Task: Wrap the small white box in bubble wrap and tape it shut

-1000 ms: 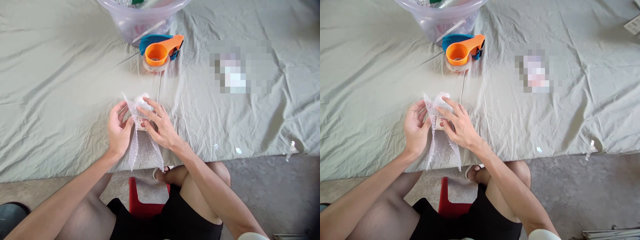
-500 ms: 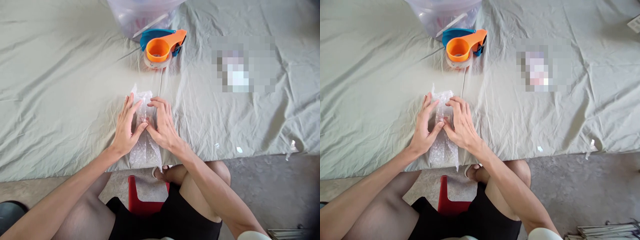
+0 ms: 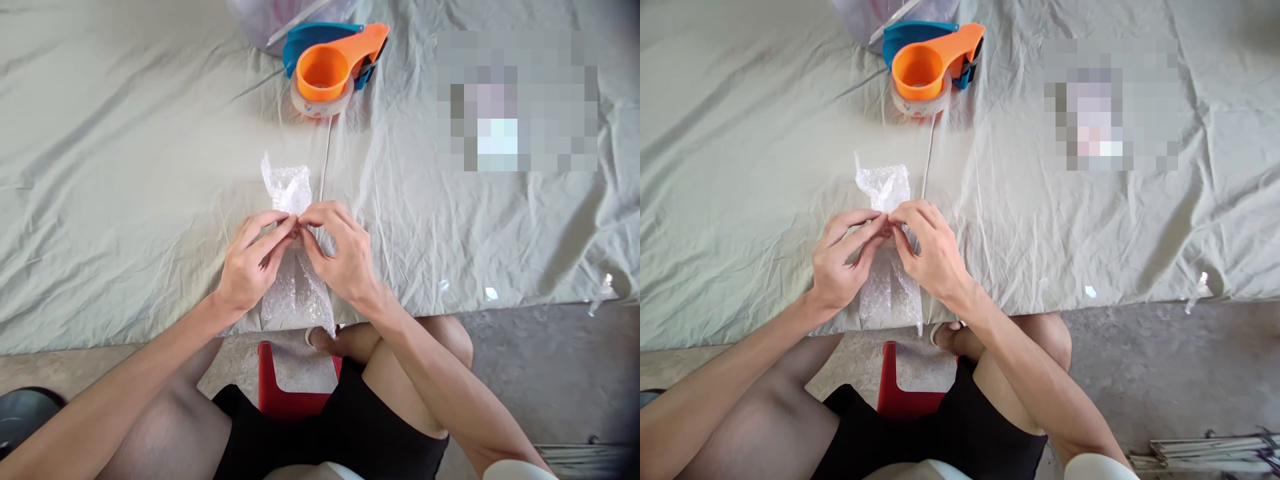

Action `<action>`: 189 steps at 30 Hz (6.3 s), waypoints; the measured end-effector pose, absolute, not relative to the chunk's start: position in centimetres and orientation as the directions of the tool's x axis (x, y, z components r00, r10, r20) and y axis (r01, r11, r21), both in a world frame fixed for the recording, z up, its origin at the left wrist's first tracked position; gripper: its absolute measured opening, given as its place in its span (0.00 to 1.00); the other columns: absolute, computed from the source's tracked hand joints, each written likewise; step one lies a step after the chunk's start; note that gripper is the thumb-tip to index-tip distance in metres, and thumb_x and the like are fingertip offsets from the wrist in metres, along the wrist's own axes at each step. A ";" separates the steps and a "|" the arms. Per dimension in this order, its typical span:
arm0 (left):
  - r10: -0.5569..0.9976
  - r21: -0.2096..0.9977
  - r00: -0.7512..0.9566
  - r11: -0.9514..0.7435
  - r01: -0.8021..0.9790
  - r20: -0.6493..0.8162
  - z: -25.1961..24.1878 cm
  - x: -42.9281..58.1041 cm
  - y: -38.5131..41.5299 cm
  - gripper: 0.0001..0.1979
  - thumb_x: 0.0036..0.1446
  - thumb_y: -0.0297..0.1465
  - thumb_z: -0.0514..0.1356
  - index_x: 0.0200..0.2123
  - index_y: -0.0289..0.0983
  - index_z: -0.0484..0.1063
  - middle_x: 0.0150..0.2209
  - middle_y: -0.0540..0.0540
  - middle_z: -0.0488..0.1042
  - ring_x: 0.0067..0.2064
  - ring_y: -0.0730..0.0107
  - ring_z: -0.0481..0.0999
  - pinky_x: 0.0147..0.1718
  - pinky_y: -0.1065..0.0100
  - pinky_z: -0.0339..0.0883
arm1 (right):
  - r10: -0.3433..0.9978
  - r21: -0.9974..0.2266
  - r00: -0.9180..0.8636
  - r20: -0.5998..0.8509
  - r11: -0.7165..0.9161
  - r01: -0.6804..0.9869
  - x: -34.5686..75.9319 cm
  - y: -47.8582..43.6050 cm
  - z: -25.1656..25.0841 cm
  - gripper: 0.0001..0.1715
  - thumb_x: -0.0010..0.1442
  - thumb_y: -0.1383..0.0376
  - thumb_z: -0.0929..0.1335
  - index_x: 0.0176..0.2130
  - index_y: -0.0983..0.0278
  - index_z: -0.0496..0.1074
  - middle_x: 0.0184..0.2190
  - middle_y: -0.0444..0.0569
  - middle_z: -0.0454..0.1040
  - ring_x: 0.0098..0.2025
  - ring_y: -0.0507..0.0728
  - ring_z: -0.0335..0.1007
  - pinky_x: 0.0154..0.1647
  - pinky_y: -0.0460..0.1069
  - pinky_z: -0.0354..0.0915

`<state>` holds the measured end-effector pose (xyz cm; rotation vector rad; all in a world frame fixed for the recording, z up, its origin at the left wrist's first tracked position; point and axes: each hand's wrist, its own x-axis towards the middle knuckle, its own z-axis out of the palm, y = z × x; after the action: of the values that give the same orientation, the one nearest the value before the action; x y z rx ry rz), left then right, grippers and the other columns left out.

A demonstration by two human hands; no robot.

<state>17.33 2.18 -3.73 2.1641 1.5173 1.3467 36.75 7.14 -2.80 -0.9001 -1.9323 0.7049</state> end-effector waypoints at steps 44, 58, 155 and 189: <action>0.674 0.058 0.369 -0.521 0.852 0.640 -1.7 17.7 1.5 0.10 0.78 0.24 0.64 0.58 0.29 0.81 0.54 0.37 0.89 0.53 0.53 0.88 0.45 0.56 0.79 | 0.932 -0.959 -0.288 -0.219 -0.151 0.241 36.4 13.3 -0.8 0.27 0.72 0.40 0.75 0.42 0.61 0.75 0.37 0.46 0.78 0.31 0.53 0.72 0.36 0.53 0.65; 0.673 0.045 0.367 -0.511 0.858 0.642 -1.6 17.7 2.0 0.09 0.77 0.21 0.65 0.56 0.32 0.82 0.48 0.41 0.89 0.44 0.59 0.88 0.40 0.59 0.75 | 0.864 -0.883 -0.490 0.117 0.317 0.348 32.8 13.7 0.5 0.11 0.66 0.72 0.74 0.36 0.60 0.70 0.39 0.44 0.74 0.36 0.52 0.65 0.45 0.52 0.67; 0.791 0.329 0.219 -0.466 0.821 0.572 -4.0 17.4 3.3 0.18 0.86 0.29 0.51 0.67 0.33 0.76 0.67 0.33 0.82 0.73 0.51 0.80 0.69 0.53 0.76 | 0.735 -0.589 -0.469 0.489 0.675 0.444 37.1 7.2 -4.0 0.22 0.85 0.64 0.62 0.70 0.62 0.75 0.63 0.59 0.84 0.64 0.65 0.83 0.66 0.63 0.81; 0.755 0.098 0.346 -0.473 0.876 0.557 -3.0 16.1 1.9 0.26 0.83 0.38 0.58 0.77 0.38 0.61 0.76 0.30 0.73 0.81 0.41 0.69 0.69 0.45 0.76 | 0.627 -0.500 -0.537 0.565 0.777 0.382 37.6 7.1 -4.1 0.20 0.82 0.73 0.62 0.65 0.60 0.72 0.62 0.59 0.81 0.64 0.63 0.81 0.63 0.63 0.82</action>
<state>16.10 1.91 -2.95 2.7490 1.6961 0.9291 37.56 7.13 -4.06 -0.7467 -2.1984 0.4093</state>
